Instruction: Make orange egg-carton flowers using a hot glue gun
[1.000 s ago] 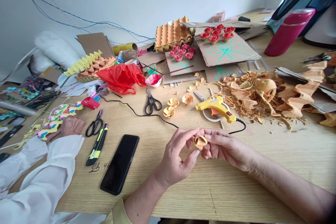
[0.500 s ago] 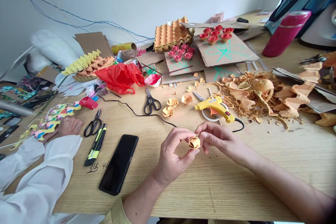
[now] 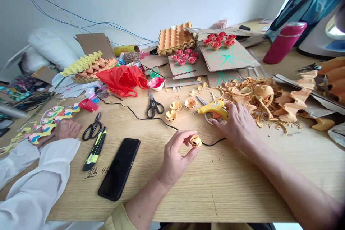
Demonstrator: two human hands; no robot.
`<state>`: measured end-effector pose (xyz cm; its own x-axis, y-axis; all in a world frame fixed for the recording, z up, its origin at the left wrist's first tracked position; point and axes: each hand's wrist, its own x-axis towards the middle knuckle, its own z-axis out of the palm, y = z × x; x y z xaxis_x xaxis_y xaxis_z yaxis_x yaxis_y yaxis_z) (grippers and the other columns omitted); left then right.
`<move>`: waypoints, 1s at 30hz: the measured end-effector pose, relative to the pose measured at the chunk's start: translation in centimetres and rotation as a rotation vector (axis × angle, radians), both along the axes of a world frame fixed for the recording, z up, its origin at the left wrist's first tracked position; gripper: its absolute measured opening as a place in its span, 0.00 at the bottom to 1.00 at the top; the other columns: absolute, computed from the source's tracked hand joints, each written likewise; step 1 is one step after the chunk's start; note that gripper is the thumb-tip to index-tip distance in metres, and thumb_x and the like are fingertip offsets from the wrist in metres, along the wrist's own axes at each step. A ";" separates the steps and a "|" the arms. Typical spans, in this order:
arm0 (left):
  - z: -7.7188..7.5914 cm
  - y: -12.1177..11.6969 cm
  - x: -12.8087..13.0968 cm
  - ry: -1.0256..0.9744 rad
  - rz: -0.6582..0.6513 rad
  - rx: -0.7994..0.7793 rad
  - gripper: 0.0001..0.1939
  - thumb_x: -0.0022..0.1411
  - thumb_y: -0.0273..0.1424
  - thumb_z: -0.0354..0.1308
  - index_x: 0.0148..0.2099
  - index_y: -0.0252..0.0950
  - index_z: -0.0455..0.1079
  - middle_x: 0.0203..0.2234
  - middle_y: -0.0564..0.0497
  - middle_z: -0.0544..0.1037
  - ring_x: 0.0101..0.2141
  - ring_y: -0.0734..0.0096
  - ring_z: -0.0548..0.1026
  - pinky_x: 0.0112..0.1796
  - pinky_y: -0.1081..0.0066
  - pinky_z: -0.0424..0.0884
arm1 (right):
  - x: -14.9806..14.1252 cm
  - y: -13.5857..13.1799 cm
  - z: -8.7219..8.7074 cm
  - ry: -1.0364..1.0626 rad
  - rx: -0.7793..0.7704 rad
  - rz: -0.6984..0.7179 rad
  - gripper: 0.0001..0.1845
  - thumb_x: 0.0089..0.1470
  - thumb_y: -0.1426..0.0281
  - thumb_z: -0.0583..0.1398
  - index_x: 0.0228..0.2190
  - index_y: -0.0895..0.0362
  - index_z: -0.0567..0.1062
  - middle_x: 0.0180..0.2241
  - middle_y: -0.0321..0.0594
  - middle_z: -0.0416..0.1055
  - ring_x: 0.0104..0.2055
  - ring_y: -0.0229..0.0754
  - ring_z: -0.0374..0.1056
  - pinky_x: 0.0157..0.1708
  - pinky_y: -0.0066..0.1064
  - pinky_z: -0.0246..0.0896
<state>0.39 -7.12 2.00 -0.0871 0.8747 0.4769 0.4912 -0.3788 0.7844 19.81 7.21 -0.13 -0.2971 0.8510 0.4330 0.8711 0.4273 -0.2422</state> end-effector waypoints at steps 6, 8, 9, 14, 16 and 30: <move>-0.4 0.2 -0.1 -0.016 -0.011 0.023 0.15 0.65 0.26 0.65 0.53 0.38 0.72 0.38 0.49 0.76 0.35 0.73 0.73 0.38 0.72 0.73 | -0.5 -0.1 1.3 -0.167 -0.066 -0.047 0.26 0.58 0.48 0.62 0.41 0.60 0.76 0.41 0.55 0.73 0.44 0.58 0.69 0.41 0.41 0.63; -0.5 0.2 -0.1 -0.020 -0.011 0.021 0.15 0.64 0.25 0.65 0.53 0.38 0.72 0.38 0.49 0.76 0.36 0.73 0.73 0.38 0.72 0.73 | -0.5 0.0 1.2 -0.148 -0.073 -0.049 0.24 0.58 0.49 0.61 0.39 0.59 0.76 0.40 0.53 0.73 0.43 0.56 0.70 0.40 0.40 0.63; -0.5 0.2 -0.1 -0.022 -0.006 0.020 0.15 0.64 0.25 0.65 0.53 0.39 0.72 0.38 0.50 0.76 0.36 0.73 0.73 0.38 0.72 0.73 | -0.4 0.0 1.1 -0.135 -0.069 -0.052 0.24 0.59 0.49 0.60 0.38 0.58 0.76 0.39 0.53 0.73 0.43 0.55 0.70 0.39 0.39 0.63; -0.5 0.3 -0.4 -0.036 0.051 -0.008 0.14 0.64 0.27 0.65 0.51 0.38 0.73 0.38 0.50 0.75 0.35 0.72 0.73 0.38 0.71 0.74 | 0.3 0.4 1.0 -0.047 -0.060 -0.034 0.21 0.57 0.52 0.62 0.41 0.57 0.75 0.38 0.51 0.77 0.40 0.55 0.73 0.34 0.38 0.63; -0.4 0.3 -0.4 -0.050 0.069 -0.030 0.13 0.64 0.28 0.65 0.51 0.38 0.73 0.38 0.49 0.76 0.35 0.71 0.74 0.38 0.71 0.74 | 0.6 0.5 1.3 0.030 -0.075 -0.039 0.25 0.56 0.51 0.62 0.44 0.58 0.75 0.37 0.50 0.79 0.37 0.55 0.75 0.30 0.38 0.62; -1.0 0.6 -1.1 -0.158 0.239 -0.046 0.14 0.64 0.28 0.65 0.52 0.37 0.72 0.39 0.48 0.79 0.38 0.71 0.78 0.43 0.70 0.75 | 1.5 -1.8 2.4 0.296 0.110 0.267 0.25 0.57 0.55 0.63 0.51 0.55 0.70 0.41 0.49 0.78 0.35 0.50 0.75 0.34 0.38 0.69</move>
